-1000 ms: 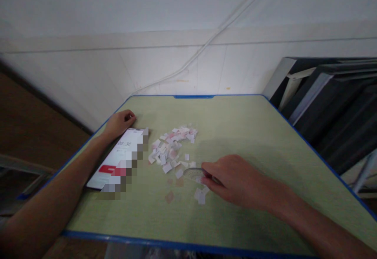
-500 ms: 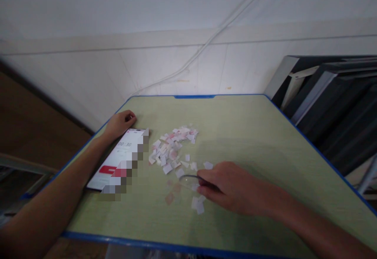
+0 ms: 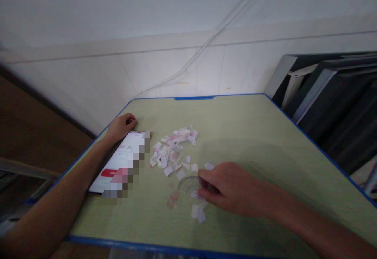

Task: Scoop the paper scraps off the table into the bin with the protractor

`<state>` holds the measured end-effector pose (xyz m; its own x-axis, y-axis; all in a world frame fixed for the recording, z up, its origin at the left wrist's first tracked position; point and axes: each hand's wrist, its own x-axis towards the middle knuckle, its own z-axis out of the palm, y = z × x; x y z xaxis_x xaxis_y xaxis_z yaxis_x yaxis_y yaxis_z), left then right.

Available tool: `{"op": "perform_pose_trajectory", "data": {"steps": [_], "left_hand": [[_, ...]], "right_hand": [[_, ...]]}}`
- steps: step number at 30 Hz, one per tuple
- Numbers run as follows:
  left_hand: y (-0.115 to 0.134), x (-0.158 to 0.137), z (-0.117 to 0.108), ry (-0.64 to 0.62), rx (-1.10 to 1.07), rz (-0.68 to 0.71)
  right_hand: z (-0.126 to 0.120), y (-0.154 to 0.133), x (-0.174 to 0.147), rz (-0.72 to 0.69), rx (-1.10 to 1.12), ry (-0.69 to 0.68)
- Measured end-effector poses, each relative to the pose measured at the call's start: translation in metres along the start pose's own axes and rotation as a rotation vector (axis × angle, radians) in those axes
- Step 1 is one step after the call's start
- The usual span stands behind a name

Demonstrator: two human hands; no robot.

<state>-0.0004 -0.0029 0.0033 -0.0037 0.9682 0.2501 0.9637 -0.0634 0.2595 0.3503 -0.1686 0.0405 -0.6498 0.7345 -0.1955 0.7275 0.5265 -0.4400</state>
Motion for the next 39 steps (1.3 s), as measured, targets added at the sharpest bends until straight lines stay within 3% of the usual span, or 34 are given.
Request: {"op": "perform_pose_trajectory", "data": {"steps": [9,17,24,30,39], "left_hand": [[-0.003,0.001,0.0,0.015,-0.012,0.014],[-0.003,0.001,0.0,0.006,-0.013,0.017],[-0.002,0.0,-0.001,0.004,-0.008,0.011],[0.002,0.0,-0.003,-0.006,0.028,-0.011],[0.001,0.0,-0.002,-0.002,0.053,0.008]], "right_hand": [[0.002,-0.003,-0.005,-0.02,-0.181,0.049],[0.003,-0.001,0.001,-0.001,0.008,-0.018],[-0.01,0.009,0.003,-0.067,0.235,-0.043],[-0.018,0.022,0.003,0.031,0.187,0.011],[-0.02,0.026,-0.001,0.027,0.141,0.005]]}}
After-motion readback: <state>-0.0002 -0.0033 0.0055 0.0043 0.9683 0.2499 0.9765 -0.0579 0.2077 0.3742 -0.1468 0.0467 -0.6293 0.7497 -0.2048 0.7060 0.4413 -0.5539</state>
